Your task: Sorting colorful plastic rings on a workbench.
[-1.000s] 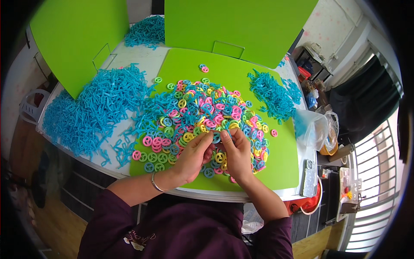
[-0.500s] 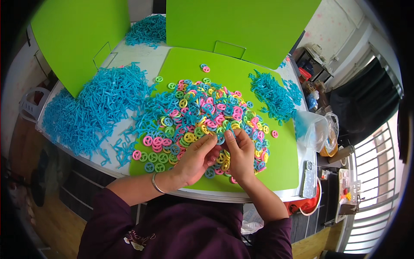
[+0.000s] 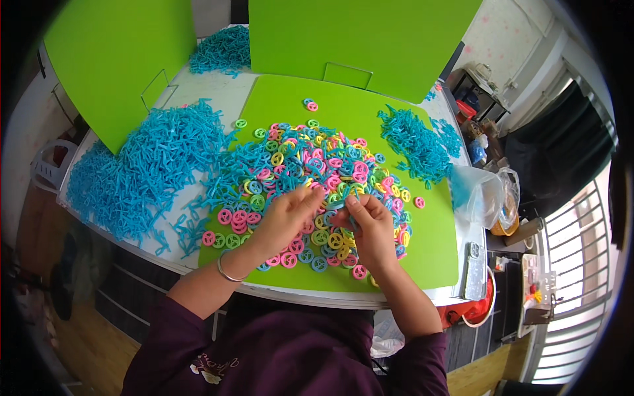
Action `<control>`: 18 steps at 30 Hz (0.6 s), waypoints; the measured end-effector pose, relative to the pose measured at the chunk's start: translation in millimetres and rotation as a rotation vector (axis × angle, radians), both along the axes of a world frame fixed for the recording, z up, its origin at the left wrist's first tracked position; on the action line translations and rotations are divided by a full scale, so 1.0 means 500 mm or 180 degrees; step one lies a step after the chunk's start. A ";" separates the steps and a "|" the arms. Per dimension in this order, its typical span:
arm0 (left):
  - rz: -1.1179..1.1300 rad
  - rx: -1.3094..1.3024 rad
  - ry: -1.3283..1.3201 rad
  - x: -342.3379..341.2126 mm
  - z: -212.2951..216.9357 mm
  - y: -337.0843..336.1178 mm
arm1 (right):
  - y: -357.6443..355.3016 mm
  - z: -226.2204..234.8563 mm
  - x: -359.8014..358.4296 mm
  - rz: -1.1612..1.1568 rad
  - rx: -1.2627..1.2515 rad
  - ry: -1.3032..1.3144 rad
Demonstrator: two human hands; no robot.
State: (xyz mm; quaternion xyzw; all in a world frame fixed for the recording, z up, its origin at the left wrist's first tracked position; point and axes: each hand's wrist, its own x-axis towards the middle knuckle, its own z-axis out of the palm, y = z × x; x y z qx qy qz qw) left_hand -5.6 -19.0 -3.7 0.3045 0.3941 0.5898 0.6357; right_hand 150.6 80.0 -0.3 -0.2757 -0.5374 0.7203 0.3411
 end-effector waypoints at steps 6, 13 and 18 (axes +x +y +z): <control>0.1501 0.1456 0.3524 0.027 0.015 0.000 | -0.002 0.000 0.008 0.0418 -0.0608 0.0182; 0.0481 0.0229 0.1275 -0.024 0.013 0.000 | 0.053 0.033 0.017 -0.0410 0.4120 -0.0539; -0.0288 -0.0069 0.0918 -0.029 0.016 -0.003 | 0.044 0.055 0.039 0.0124 0.5688 -0.0401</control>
